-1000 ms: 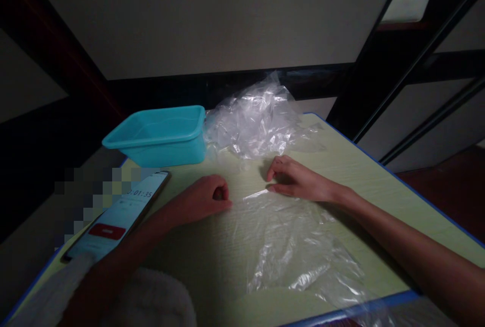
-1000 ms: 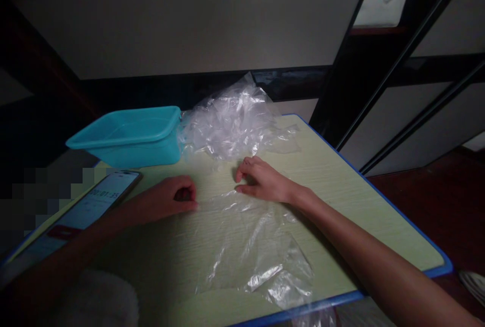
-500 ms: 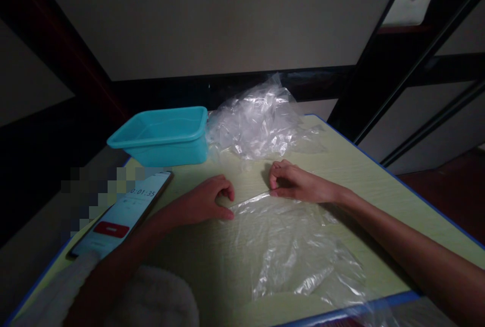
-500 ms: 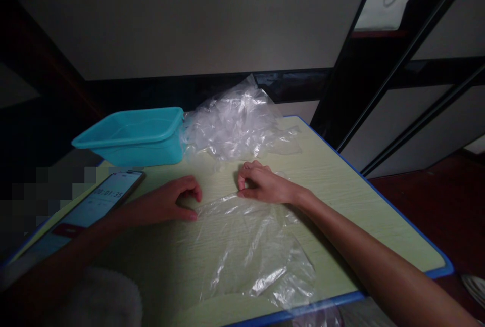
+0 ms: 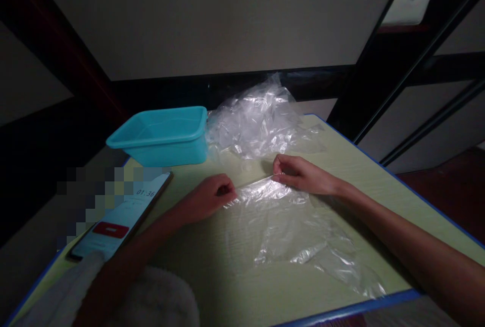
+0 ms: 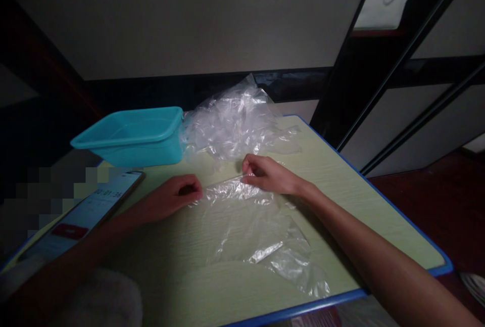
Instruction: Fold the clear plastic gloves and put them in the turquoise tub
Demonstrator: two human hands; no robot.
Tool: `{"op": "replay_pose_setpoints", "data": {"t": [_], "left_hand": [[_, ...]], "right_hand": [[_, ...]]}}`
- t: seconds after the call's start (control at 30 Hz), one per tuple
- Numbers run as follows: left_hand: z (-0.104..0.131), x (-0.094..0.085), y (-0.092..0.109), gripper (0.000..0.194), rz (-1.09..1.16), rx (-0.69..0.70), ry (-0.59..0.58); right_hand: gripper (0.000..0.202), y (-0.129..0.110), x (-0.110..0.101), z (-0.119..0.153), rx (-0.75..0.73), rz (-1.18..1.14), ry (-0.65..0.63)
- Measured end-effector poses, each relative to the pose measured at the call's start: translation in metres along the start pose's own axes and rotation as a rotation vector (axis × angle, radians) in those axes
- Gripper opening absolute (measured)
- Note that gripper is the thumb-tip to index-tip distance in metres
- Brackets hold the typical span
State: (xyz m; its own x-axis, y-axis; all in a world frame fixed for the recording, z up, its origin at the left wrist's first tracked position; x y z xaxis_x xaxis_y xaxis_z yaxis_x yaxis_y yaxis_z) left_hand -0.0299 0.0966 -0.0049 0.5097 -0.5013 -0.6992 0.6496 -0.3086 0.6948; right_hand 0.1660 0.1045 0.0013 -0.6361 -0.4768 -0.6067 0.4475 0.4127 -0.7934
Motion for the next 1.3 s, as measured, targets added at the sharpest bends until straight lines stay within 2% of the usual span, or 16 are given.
{"op": "replay_pose_setpoints", "data": {"t": [0.13, 0.27, 0.4, 0.53, 0.6, 0.63, 0.7, 0.77, 0.83, 0.93, 1.07, 1.2, 1.3], "left_hand": [[-0.003, -0.004, -0.006, 0.019, -0.019, -0.053, 0.082], [-0.004, -0.01, -0.011, 0.015, -0.066, -0.088, 0.179], [-0.003, -0.015, -0.014, 0.01, -0.119, -0.107, 0.276], [-0.002, -0.017, -0.017, 0.006, -0.146, -0.083, 0.317], [-0.002, -0.018, -0.018, 0.003, -0.159, -0.054, 0.363], [-0.001, -0.019, -0.018, 0.007, -0.17, -0.035, 0.398], [0.001, -0.019, -0.015, 0.013, -0.192, 0.017, 0.466], [0.003, -0.018, -0.008, 0.012, -0.205, 0.086, 0.495], [0.005, -0.013, 0.001, 0.01, -0.204, 0.167, 0.461], [0.007, 0.001, 0.015, 0.01, -0.188, 0.298, 0.317], [0.012, 0.019, 0.026, 0.019, -0.25, 0.468, 0.156], [0.013, 0.031, 0.022, 0.046, -0.449, 0.445, 0.033], [0.012, 0.036, 0.019, 0.055, -0.551, 0.419, -0.039]], "right_hand": [[0.024, 0.008, -0.009, 0.002, 0.061, -0.015, -0.011], [0.024, 0.009, -0.019, 0.004, 0.085, 0.126, 0.073], [0.013, -0.001, -0.022, 0.004, 0.011, 0.336, 0.181], [0.014, -0.016, -0.025, 0.008, -0.093, 0.518, 0.225], [0.011, -0.025, -0.024, 0.011, -0.146, 0.501, 0.132], [0.008, -0.029, -0.023, 0.013, -0.159, 0.462, 0.046], [0.003, -0.037, -0.018, 0.019, -0.116, 0.377, -0.152], [0.01, -0.043, -0.014, 0.027, -0.027, 0.37, -0.307], [0.018, -0.047, -0.011, 0.033, 0.059, 0.41, -0.379], [0.03, -0.049, -0.006, 0.039, 0.135, 0.444, -0.445], [0.047, -0.048, 0.003, 0.041, 0.113, 0.437, -0.495], [0.052, -0.052, 0.015, 0.043, 0.054, 0.521, -0.507], [0.058, -0.058, 0.026, 0.044, 0.023, 0.642, -0.48]]}}
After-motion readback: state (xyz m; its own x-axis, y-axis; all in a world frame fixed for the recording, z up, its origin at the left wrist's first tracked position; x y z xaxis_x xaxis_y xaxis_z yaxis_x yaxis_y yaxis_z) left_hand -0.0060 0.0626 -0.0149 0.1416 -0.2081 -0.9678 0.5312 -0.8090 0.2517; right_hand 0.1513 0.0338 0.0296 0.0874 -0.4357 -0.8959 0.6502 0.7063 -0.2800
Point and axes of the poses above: each hand's wrist, its own z-axis away from the middle knuckle, its own x-axis out of the palm, y = z × x, the point moved 5 cm from there along -z, towards the middle knuckle, and after that the axes turned 6 degrees about -y, right-handed, at the moved point
